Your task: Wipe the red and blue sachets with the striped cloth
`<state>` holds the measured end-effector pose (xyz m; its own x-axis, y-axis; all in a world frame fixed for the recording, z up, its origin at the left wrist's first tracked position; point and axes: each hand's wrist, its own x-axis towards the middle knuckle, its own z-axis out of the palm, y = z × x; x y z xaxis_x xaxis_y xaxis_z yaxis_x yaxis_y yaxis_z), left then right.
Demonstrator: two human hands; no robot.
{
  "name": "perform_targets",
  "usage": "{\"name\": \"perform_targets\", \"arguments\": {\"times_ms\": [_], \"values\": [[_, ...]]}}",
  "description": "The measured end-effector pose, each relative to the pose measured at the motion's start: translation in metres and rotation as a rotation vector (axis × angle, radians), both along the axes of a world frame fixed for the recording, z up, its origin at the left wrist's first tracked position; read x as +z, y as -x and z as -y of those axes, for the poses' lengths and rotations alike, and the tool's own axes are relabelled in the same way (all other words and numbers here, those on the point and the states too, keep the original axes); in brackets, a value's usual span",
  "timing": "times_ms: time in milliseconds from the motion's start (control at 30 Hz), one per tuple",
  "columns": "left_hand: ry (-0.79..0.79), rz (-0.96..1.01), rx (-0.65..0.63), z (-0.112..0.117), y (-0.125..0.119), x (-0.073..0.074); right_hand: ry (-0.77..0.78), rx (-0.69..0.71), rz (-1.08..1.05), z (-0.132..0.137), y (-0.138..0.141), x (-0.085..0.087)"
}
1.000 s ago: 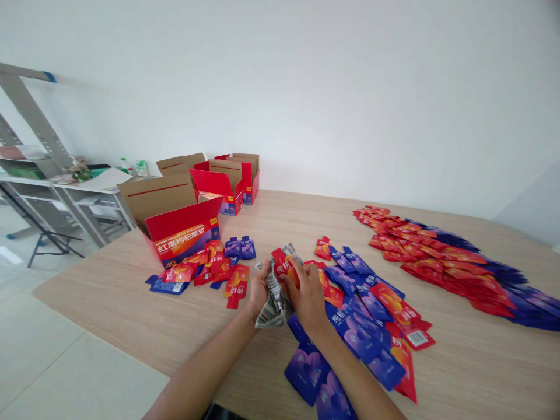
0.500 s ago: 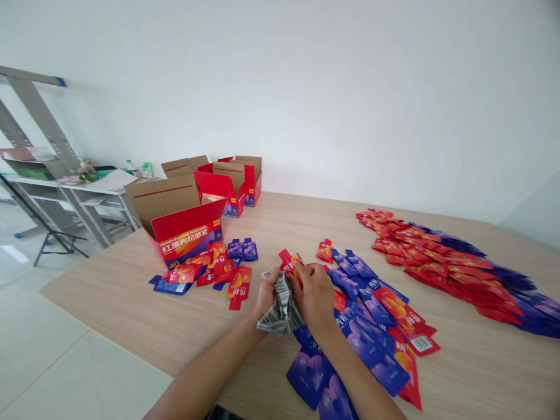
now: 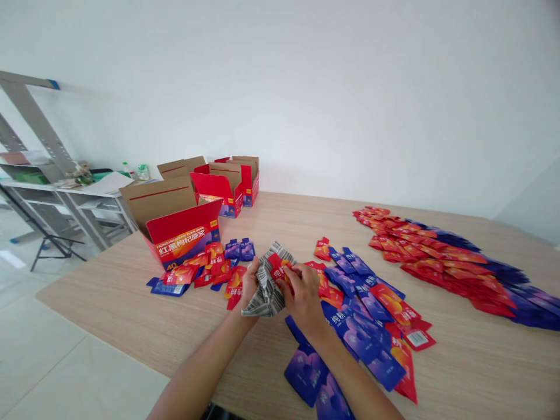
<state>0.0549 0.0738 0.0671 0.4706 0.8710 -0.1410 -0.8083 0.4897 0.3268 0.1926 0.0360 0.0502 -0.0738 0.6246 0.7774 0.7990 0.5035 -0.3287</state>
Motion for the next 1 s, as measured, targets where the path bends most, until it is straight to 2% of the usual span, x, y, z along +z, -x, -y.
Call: {"name": "perform_targets", "arguments": {"times_ms": [167, 300, 567, 833, 933, 1000], "values": [[0.05, -0.018, 0.012, 0.011, -0.023, 0.0, 0.043, 0.072, -0.071, 0.007, 0.006, 0.0], [0.045, 0.011, 0.018, 0.017, -0.028, 0.001, 0.088, 0.092, -0.095, 0.008, 0.002, 0.005], [-0.088, 0.095, 0.001, 0.011, -0.006, 0.011, 0.117, 0.214, -0.031, 0.004, -0.001, 0.009], [-0.122, 0.107, 0.163, -0.004, 0.009, 0.003, 0.134, 0.348, 0.057, 0.014, 0.003, 0.014], [-0.161, 0.093, 0.166, -0.005, 0.011, 0.003, 0.147, 0.374, -0.001, 0.013, 0.004, 0.011], [-0.17, 0.085, 0.142, -0.004, 0.011, 0.004, 0.137, 0.333, -0.09, 0.011, 0.004, 0.008]]}}
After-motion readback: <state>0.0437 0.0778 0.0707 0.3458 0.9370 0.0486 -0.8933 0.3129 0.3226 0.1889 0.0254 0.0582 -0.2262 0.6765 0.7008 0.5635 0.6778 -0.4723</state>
